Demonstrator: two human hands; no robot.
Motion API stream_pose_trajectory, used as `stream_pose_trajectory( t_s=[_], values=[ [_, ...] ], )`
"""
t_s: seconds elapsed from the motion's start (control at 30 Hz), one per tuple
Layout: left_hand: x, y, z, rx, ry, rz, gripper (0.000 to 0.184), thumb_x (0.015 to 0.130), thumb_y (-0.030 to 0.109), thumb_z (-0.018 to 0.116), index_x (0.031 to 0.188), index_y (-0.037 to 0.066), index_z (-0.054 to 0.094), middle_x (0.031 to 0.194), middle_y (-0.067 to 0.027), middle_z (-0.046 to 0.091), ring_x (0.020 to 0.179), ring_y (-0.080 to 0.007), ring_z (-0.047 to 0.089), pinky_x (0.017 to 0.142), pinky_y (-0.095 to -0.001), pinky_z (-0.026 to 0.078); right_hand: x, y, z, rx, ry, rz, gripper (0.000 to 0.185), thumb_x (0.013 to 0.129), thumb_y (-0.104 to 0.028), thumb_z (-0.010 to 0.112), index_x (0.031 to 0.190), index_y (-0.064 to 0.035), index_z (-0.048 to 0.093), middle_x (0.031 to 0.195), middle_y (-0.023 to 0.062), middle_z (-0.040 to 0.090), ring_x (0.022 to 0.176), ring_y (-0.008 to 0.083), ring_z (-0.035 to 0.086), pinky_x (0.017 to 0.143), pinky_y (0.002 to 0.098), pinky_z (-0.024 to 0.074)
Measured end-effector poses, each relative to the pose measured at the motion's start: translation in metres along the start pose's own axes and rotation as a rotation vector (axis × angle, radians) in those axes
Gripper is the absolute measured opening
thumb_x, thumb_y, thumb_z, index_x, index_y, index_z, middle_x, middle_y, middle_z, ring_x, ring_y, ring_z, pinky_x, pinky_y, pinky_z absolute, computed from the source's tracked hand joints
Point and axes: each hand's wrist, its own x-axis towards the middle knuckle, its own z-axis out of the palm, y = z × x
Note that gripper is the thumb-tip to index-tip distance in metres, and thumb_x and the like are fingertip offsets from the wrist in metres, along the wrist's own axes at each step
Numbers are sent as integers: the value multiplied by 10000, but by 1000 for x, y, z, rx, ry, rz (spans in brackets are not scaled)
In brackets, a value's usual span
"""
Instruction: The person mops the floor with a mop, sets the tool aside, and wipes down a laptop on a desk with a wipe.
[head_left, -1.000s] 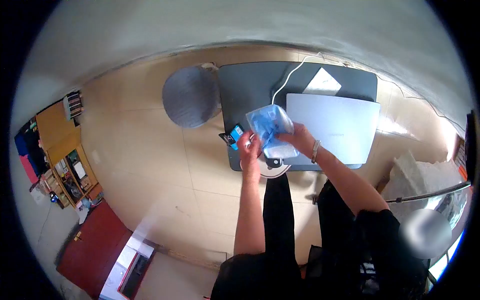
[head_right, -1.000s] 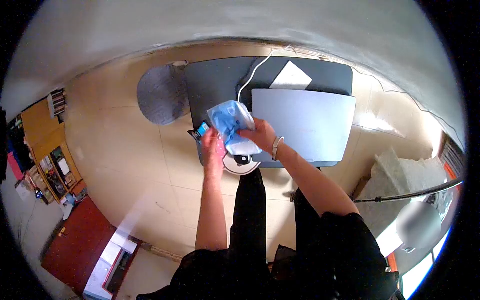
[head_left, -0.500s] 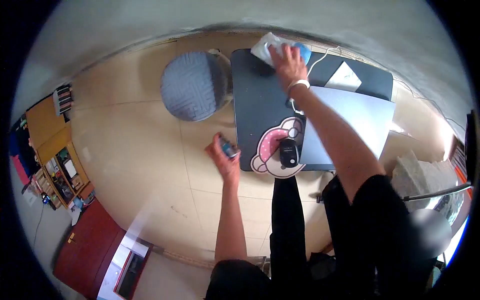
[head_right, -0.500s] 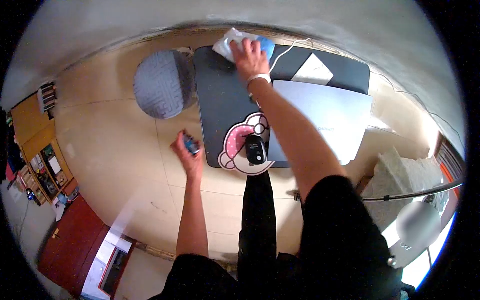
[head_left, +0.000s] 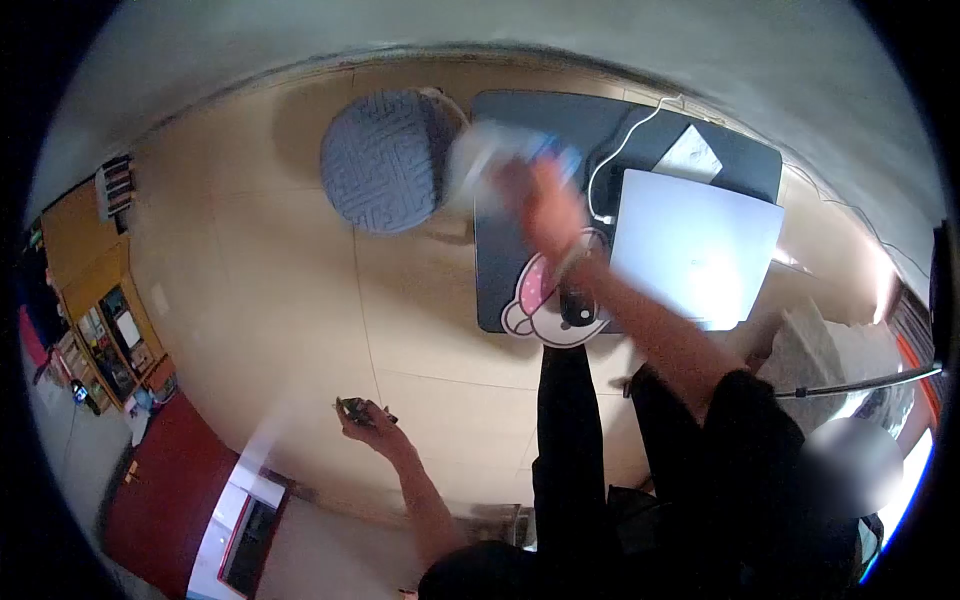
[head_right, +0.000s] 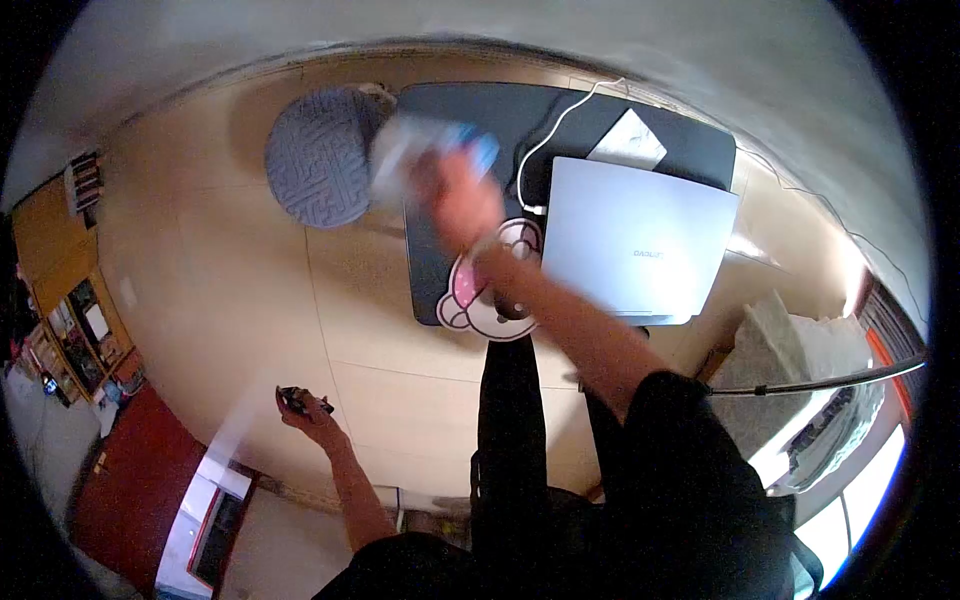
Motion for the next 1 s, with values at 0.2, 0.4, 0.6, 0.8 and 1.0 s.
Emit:
stream_pose_trajectory(
  t_s=[0.2,0.4,0.6,0.8,1.0],
  values=[
    [-33,16,16,-85,-41,-149,470,772,134,457,1178,73,228,1018,-85,356,829,-156,399,662,-268,405,-29,-2,35,-392,-80,28,276,684,-71,456,961,-65,461,964,131,411,836,263,421,646,312,430],
    [-34,33,22,-49,-108,-4,460,779,108,448,1179,75,223,988,-83,380,833,-155,401,649,-272,411,-168,-108,84,370,-783,-57,299,709,-67,401,1004,-50,449,988,193,417,942,314,405,826,402,325],
    [-38,22,28,-132,-111,-100,444,768,114,471,1148,54,250,960,-76,386,821,-149,397,708,-268,382,-11,-22,-39,108,18,157,477,654,-21,442,1119,-81,355,1019,145,398,959,298,355,847,355,329],
    [-51,33,62,-67,-89,50,413,715,113,524,1066,39,320,899,-51,399,803,-129,395,693,-248,367,-77,-26,88,-40,-387,-334,354,679,-78,464,1033,-79,457,1034,133,433,1021,261,365,911,425,202],
    [-60,84,88,-139,-239,-161,364,688,37,560,1001,19,376,875,-47,445,727,-118,444,681,-225,391,-125,-35,12,1881,-286,642,276,682,-33,460,958,-15,463,908,115,523,856,233,512,784,371,401]
  ],
)
